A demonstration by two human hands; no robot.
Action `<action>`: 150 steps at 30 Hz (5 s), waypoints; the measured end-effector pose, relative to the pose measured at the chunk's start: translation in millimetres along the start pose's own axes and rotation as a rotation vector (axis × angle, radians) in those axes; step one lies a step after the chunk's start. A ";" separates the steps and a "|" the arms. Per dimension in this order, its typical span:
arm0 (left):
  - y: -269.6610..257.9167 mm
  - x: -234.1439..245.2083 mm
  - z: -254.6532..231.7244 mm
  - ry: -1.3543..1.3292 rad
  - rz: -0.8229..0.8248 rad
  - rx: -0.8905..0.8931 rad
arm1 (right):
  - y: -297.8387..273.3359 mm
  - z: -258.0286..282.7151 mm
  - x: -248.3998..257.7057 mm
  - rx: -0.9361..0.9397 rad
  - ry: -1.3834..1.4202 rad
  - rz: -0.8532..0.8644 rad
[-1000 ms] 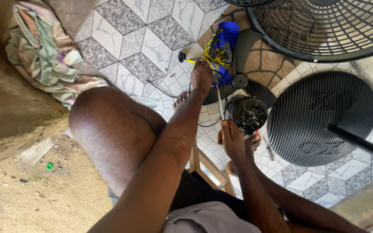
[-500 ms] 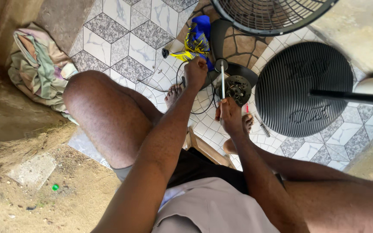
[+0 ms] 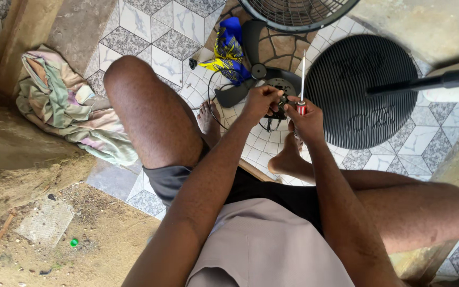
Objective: The person sits on the floor and repairs a disassembled fan motor. They use a screwdriver to adjust internal components and apply a substance from a small tube to the motor parts.
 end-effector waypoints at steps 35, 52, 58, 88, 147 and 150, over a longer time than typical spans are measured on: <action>-13.4 4.2 85.5 0.850 -0.229 0.501 | -6.9 -96.7 34.2 -0.236 -0.008 -0.117; -12.4 -33.6 147.8 -0.107 -0.307 0.569 | 12.2 -136.5 25.6 -0.324 0.377 -0.190; -8.1 -28.6 147.6 0.047 -0.277 0.484 | 11.9 -145.7 24.8 -0.333 0.534 -0.254; -4.0 -6.9 141.3 0.428 -0.289 0.404 | 11.4 -145.4 15.7 -0.325 0.593 -0.240; -13.5 -13.7 89.9 0.531 -0.279 0.654 | 17.6 -139.3 7.0 -0.278 0.027 -0.117; -10.3 -12.3 96.4 0.534 -0.276 0.670 | 19.8 -139.4 6.3 -0.291 -0.051 -0.112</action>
Point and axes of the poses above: each hand's wrist, its own y-axis towards the middle knuckle, its own x-axis out of the back of the hand, z = x × y, the point moved 3 cm from there along y, towards the middle knuckle, and after that the axes turned 15 degrees about z, right-handed, at the moved point
